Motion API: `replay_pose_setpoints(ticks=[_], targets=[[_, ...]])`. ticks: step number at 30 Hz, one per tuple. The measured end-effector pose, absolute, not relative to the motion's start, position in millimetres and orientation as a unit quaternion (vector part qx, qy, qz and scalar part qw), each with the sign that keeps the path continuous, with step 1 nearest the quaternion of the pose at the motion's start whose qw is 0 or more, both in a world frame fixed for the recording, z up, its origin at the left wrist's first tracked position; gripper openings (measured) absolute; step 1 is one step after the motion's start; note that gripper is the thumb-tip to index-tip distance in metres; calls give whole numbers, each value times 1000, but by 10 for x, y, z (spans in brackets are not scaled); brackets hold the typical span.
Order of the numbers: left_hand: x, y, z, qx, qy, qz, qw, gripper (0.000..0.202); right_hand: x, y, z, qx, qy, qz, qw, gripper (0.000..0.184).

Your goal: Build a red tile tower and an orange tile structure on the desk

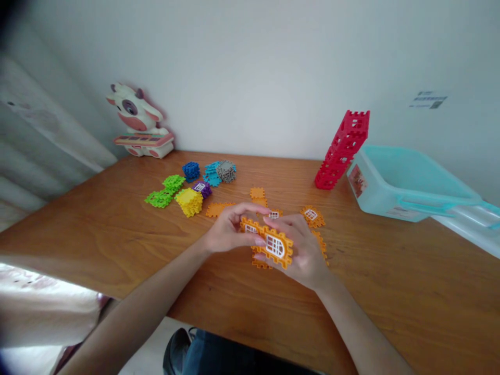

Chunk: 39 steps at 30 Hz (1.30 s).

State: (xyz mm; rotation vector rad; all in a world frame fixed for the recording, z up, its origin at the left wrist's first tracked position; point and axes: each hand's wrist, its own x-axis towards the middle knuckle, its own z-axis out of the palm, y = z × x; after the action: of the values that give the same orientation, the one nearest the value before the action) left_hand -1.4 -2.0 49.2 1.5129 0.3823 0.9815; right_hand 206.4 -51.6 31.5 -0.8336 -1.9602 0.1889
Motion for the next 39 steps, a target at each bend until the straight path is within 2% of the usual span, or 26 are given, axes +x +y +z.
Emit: replay_pose_setpoints(ticks=[4, 7, 11, 13, 15, 18, 21, 24, 31, 34, 35, 39], targets=[[-6, -78, 502, 684, 167, 409, 580, 47, 2040, -579, 343, -357, -812, 65, 458, 68], [-25, -63, 484, 700, 179, 412, 555, 46, 2024, -613, 387, -361, -804, 54, 470, 62], [-70, 49, 403, 715, 184, 438, 513, 69, 2034, -585, 414, -392, -735, 89, 546, 49], [-84, 111, 342, 727, 186, 417, 512, 80, 2084, -517, 378, -433, -671, 126, 588, 49], [-80, 149, 280, 755, 212, 371, 497, 81, 2170, -414, 308, -466, -596, 194, 625, 46], [-40, 144, 209, 807, 233, 312, 444, 75, 2316, -250, 182, -464, -498, 320, 659, 37], [5, 108, 166, 848, 205, 278, 403, 65, 2390, -153, 104, -461, -457, 376, 661, 31], [14, 108, 122, 862, 204, 263, 383, 50, 2374, -138, 97, -469, -467, 387, 642, 25], [-45, 227, 65, 854, 289, 320, 292, 40, 2372, -207, 185, -477, -550, 391, 563, 31], [-76, 242, 124, 854, 290, 300, 312, 25, 2437, -236, 221, -482, -591, 389, 517, 34], [-92, 242, 147, 854, 277, 287, 333, 26, 2459, -244, 228, -480, -605, 393, 500, 36], [-164, 235, 201, 831, 231, 218, 456, 52, 2508, -279, 230, -464, -660, 430, 407, 40]])
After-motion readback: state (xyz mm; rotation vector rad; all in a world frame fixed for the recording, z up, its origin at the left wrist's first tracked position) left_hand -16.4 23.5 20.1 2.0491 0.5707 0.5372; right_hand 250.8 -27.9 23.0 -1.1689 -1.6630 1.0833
